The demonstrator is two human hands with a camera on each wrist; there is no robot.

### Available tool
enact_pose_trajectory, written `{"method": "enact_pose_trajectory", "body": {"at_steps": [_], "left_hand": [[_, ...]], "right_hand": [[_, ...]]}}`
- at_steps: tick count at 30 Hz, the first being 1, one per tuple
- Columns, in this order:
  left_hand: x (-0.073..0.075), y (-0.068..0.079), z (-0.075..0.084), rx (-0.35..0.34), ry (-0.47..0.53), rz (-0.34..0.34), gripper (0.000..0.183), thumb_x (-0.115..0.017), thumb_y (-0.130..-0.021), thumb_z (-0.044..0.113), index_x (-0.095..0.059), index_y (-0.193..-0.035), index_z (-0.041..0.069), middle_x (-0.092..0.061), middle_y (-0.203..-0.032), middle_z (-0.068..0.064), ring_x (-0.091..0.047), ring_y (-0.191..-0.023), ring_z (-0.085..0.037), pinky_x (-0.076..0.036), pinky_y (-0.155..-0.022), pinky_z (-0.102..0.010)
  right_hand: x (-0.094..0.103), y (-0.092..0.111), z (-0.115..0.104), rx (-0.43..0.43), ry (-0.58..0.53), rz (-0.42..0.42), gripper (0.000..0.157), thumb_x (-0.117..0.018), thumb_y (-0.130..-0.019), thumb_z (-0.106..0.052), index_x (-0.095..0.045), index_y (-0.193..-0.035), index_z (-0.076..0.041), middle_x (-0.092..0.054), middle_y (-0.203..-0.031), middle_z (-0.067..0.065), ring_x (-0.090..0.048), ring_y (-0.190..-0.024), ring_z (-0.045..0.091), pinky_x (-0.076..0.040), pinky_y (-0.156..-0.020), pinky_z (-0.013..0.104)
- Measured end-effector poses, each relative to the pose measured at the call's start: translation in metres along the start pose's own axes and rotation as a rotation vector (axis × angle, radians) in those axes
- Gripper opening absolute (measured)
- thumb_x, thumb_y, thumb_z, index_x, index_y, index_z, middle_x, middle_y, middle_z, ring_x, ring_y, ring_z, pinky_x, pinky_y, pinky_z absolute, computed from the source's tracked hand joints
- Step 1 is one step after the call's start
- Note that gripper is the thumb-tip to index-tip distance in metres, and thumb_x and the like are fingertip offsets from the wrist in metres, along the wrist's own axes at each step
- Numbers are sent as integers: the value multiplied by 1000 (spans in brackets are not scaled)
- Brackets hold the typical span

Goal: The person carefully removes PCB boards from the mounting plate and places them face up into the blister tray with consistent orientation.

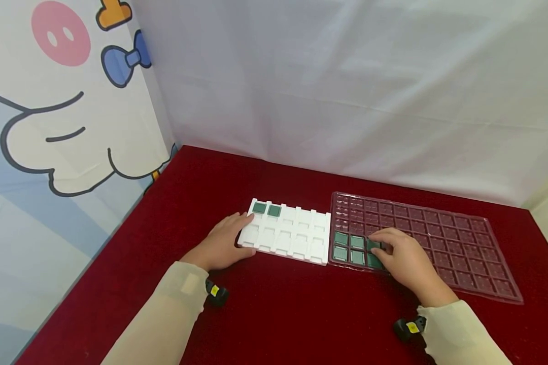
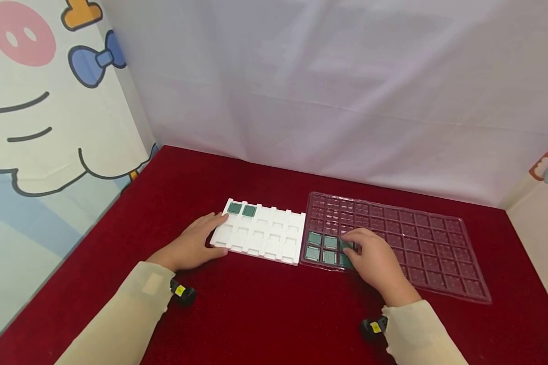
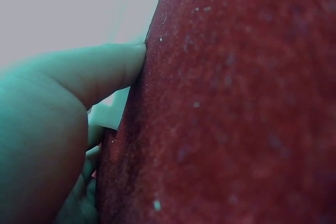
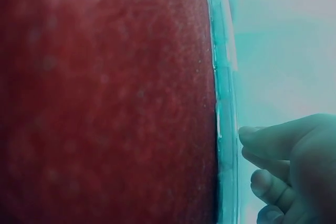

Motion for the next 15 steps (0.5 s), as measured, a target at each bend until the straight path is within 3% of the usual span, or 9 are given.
{"method": "enact_pose_trajectory", "body": {"at_steps": [11,15], "left_hand": [[1,-1,1,19,-30,-9,88,-75,-93,33,-28,-164,15,-25,-169,-10,-15,-156,-32,-20,-122,-56],[2,-1,3,19,-73,4,87,-76,-92,33,-31,-164,15,-29,-167,-11,-19,-155,-33,-24,-121,-55]], "right_hand": [[3,-5,-9,22,-15,13,29,-73,-96,-9,-73,-124,-4,-66,-128,17,-61,-85,22,-52,-77,51],[2,-10,-15,29,-26,10,28,-73,-96,-9,-73,-124,-4,-66,-127,16,-60,-84,21,-51,-75,48]]}}
Point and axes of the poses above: each hand's wrist, its own y-axis away from the middle knuckle, its own x-axis out of the back of the hand, z = x × y, the point moved 2 cm from there along -y, towards the middle knuckle
